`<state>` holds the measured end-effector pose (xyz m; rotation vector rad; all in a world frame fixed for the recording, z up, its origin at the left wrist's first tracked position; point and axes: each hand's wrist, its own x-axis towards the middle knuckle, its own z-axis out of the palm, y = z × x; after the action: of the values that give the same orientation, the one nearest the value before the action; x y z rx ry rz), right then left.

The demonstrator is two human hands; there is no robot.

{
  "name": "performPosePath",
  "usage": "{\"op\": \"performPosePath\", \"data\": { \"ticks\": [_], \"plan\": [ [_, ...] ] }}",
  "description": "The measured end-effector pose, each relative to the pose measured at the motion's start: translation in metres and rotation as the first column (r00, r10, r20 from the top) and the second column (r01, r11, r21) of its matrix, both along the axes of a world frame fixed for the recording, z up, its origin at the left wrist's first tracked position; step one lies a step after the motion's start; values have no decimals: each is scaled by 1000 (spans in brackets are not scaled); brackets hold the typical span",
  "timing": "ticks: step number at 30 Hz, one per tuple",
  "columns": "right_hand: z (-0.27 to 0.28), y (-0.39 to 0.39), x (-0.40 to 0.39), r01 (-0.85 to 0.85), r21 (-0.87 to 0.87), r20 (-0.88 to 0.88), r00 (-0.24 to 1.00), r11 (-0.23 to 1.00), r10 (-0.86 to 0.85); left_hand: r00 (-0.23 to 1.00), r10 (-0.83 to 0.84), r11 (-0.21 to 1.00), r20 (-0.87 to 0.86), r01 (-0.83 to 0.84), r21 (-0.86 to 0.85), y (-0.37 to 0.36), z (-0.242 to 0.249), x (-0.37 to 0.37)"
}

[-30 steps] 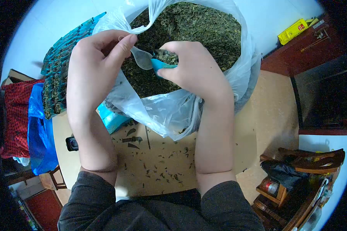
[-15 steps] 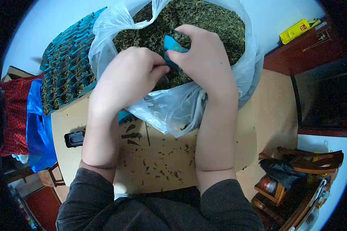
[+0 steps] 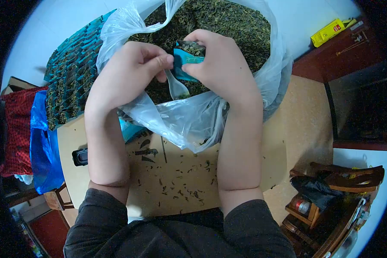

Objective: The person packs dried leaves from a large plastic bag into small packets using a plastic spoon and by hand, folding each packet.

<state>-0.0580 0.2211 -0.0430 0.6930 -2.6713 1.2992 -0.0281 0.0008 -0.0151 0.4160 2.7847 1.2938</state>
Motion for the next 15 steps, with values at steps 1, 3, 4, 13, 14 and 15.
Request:
{"op": "performPosePath", "data": {
  "ticks": [1,3,4,13,14,15],
  "plan": [
    [-1,1,-1,7,22,-49,999,1000,-6,1000,1,1000,0,-1,1,0,-2,0],
    [-4,2,-3,17,43,-98,995,999,-13,984,29,978,-178,-64,-197,4,-7,2],
    [-6,2,-4,11,27,-74,997,1000,-9,995,-57,976,-85,38,-214,6,-3,4],
    [1,-1,0,1,-3,-37,999,1000,-1,994,-66,996,84,62,58,-2,-6,-8],
    [3,-1,1,1,-4,-23,1000,1000,-1,994,-68,996,83,64,58,-5,-4,-7],
    [4,-2,2,3,-5,-24,1000,1000,-3,999,-17,996,32,14,90,-7,-3,-6]
  ]
}}
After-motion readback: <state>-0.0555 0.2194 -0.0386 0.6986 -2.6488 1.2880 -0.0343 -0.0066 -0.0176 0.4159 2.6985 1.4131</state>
